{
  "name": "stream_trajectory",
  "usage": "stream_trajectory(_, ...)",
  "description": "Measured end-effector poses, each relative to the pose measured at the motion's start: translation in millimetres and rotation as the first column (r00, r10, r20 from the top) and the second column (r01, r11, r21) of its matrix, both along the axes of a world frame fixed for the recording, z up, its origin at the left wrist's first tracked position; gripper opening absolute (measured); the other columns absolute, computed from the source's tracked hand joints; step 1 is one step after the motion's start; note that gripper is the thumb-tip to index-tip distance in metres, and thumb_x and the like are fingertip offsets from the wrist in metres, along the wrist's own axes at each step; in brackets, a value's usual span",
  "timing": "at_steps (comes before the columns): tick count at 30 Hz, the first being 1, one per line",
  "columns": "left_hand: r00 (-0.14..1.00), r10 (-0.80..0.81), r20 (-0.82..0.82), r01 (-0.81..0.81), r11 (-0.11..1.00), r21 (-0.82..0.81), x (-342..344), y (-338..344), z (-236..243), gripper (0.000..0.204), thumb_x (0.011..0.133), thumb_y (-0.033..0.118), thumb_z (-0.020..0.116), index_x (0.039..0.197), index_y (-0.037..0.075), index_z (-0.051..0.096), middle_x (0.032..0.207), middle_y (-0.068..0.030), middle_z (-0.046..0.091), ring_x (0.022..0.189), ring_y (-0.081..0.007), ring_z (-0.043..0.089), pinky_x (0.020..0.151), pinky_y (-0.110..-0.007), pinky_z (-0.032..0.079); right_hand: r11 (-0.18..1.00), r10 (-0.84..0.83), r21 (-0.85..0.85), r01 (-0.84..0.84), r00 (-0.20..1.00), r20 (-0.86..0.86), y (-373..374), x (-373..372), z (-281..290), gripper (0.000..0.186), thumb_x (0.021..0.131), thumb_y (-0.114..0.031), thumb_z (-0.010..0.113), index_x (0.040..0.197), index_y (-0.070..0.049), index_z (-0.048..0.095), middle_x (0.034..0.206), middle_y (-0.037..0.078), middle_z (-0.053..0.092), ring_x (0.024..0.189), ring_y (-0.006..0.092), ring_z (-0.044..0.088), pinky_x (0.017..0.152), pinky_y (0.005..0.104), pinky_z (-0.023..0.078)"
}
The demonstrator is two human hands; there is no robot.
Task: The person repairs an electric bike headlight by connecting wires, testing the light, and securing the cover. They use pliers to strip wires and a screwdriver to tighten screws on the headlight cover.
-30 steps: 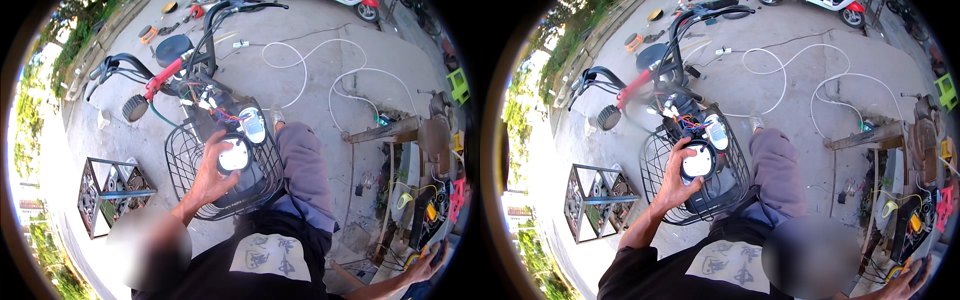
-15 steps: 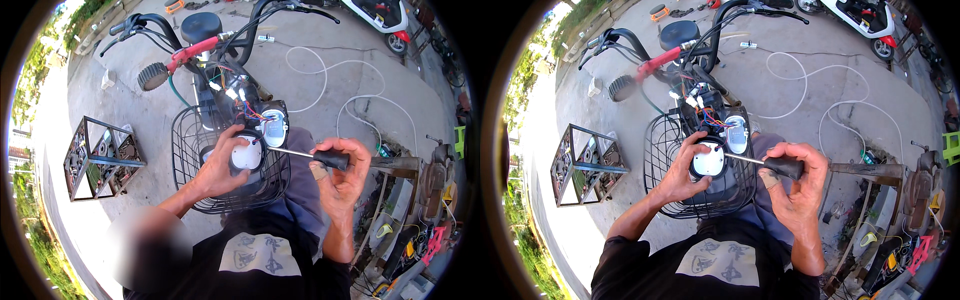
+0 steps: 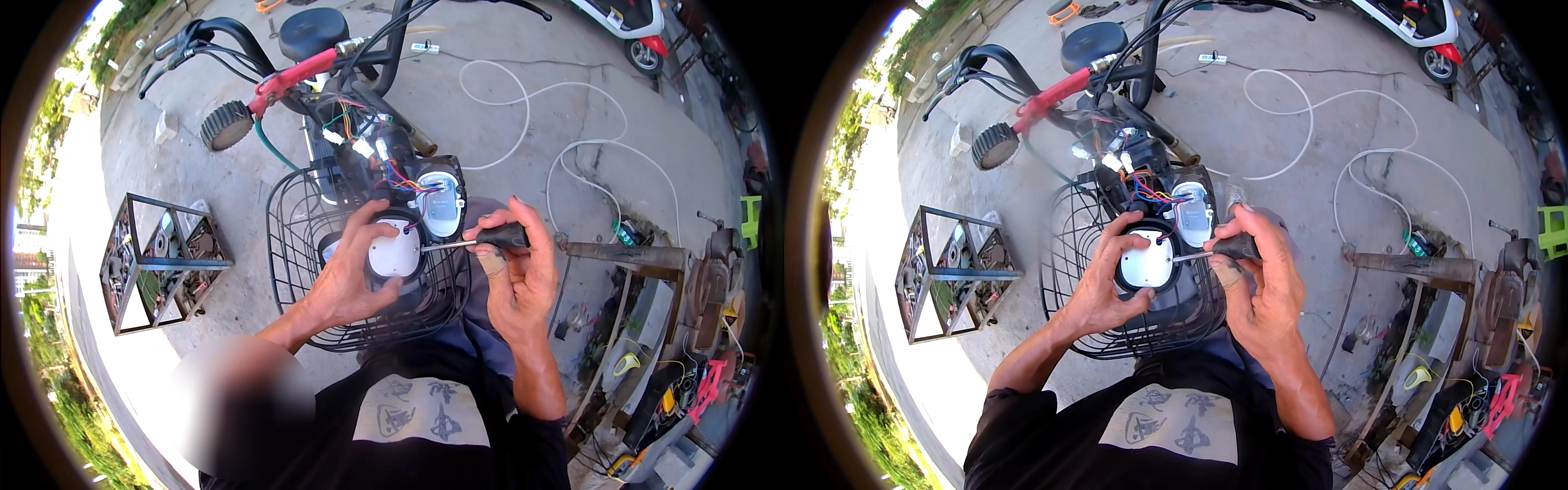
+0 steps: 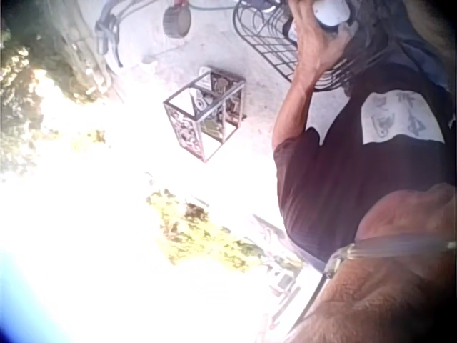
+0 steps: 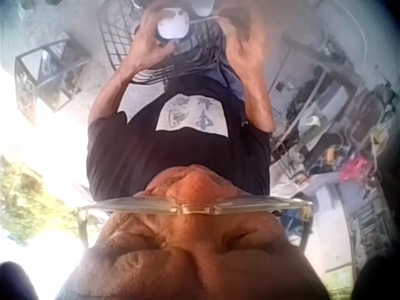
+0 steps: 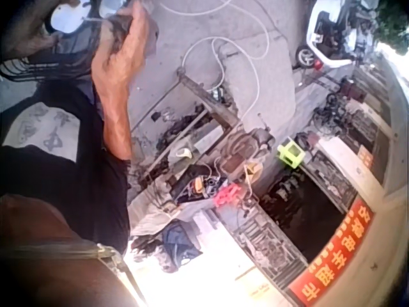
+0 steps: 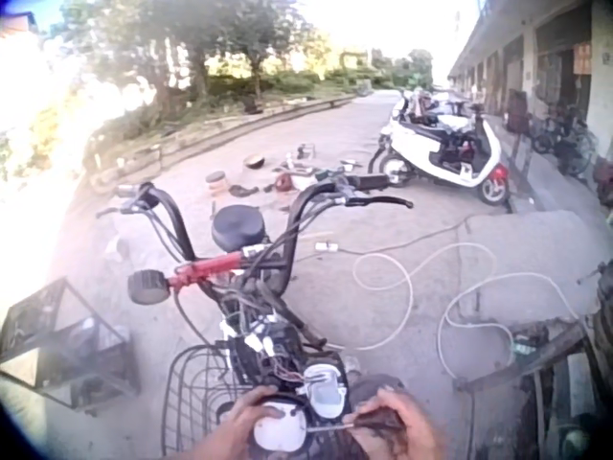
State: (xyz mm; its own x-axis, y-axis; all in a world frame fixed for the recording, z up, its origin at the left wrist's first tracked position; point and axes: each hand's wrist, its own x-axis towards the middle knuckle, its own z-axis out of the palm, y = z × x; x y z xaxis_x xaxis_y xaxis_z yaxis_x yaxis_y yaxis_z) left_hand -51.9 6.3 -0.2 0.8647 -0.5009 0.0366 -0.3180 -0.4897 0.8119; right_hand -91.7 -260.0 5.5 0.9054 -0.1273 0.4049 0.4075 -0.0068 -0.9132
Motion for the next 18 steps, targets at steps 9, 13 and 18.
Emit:
stream_trajectory(9, 0.998, -0.018, 0.056, 0.016, 0.999, 0.045, -0.2, -0.1, 4.8, 0.072, 0.083, 0.006, 0.086, 0.147, 0.009, 0.054, 0.175, -0.027, 0.036, 0.161, -0.0522, 0.046, 0.127, -0.054, 0.048, 0.998, 0.021, -0.055, -0.022, 1.0, -0.019, -1.4, -0.4, -4.5, 0.066, 0.11, 0.007, 0.07, 0.169, 0.001, 0.044, 0.139, 0.018, 0.067, 0.117, 0.0265, 0.076, 0.103, 0.0406, 0.065)
stream_trajectory(13, 0.998, -0.022, 0.062, 0.019, 0.998, 0.052, 0.2, 0.0, 4.3, 0.073, 0.082, 0.006, 0.086, 0.148, 0.008, 0.053, 0.175, -0.0274, 0.036, 0.161, -0.0526, 0.045, 0.127, -0.054, 0.047, 0.997, 0.019, -0.073, -0.021, 0.999, -0.033, -2.8, -0.5, -2.2, 0.065, 0.11, 0.007, 0.07, 0.17, 0.002, 0.044, 0.139, 0.018, 0.067, 0.117, 0.0269, 0.076, 0.103, 0.0414, 0.065)
stream_trajectory(18, 1.0, -0.001, 0.028, 0.001, 1.0, 0.017, -0.2, 0.6, -1.6, 0.075, 0.078, 0.005, 0.087, 0.146, 0.011, 0.055, 0.177, -0.024, 0.038, 0.162, -0.0469, 0.043, 0.13, -0.056, 0.042, 0.998, 0.036, -0.051, -0.037, 0.999, -0.032, -0.7, 2.1, -1.9, 0.064, 0.11, 0.007, 0.069, 0.17, 0.002, 0.044, 0.139, 0.018, 0.067, 0.117, 0.0269, 0.076, 0.104, 0.0421, 0.065)
